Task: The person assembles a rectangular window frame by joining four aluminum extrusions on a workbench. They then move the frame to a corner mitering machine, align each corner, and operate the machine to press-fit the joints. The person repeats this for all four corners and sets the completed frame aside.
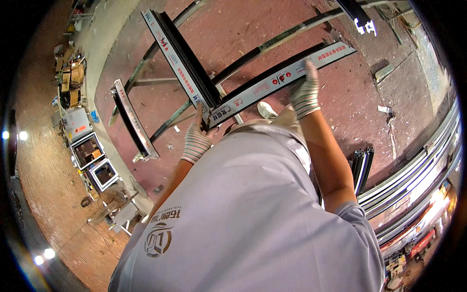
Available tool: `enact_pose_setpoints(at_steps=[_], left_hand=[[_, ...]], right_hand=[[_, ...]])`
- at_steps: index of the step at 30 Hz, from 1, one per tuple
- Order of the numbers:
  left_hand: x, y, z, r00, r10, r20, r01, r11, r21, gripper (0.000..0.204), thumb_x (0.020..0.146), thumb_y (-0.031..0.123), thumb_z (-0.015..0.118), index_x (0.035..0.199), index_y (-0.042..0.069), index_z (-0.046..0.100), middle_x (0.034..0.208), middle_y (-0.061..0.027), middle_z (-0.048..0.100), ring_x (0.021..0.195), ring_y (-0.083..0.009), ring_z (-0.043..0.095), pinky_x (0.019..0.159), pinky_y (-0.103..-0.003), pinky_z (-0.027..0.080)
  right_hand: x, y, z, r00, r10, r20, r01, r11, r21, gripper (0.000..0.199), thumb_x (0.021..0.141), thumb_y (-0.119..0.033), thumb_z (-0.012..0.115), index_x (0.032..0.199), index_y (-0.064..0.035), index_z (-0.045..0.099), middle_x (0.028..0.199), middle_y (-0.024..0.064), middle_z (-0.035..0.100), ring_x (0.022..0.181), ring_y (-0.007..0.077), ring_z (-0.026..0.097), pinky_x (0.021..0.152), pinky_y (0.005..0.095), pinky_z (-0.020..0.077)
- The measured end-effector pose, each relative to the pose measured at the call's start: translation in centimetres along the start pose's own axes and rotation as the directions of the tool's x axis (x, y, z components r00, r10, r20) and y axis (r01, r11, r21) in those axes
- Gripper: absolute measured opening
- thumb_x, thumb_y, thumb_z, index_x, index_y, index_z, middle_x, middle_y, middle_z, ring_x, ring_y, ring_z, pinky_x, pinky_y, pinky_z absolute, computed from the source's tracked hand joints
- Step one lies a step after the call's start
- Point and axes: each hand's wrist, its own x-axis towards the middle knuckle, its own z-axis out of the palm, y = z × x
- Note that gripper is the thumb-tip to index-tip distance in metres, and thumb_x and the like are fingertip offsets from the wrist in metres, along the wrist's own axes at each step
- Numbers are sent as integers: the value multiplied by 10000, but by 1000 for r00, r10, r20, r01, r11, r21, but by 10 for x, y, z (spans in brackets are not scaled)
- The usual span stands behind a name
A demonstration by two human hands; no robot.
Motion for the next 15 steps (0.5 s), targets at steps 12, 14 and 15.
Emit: enact_pose_setpoints(at_steps=[12,14,15], left_hand=[[120,-74,-102,916,-243,-319,116,922,-370,996,755,316,939,1531,0,400,1387,-186,606,1259,-267,578,1002,-396,512],[146,-80,-107,909,-339,-243,198,863,-464,974,682,294,982,1476,62,469,1258,-131,685,1115,-292,653,908,-454,558],[150,-77,-109,869,-485,-102,370,771,-519,937,690,270,976,1461,74,482,1229,-107,692,1040,-270,668,835,-449,576]], right_hand=[[-18,-31,7,995,43,86,-15,953,-302,364,904,-342,742,1206,-173,629,1030,-5,671,915,207,675,781,397,579],[-38,-20,9,993,86,84,-56,951,-305,344,898,-320,750,1193,-183,638,1040,-2,679,969,225,675,851,429,574],[-47,-18,3,992,102,72,-76,951,-300,330,897,-313,752,1181,-183,645,1041,0,685,986,230,673,865,438,570]])
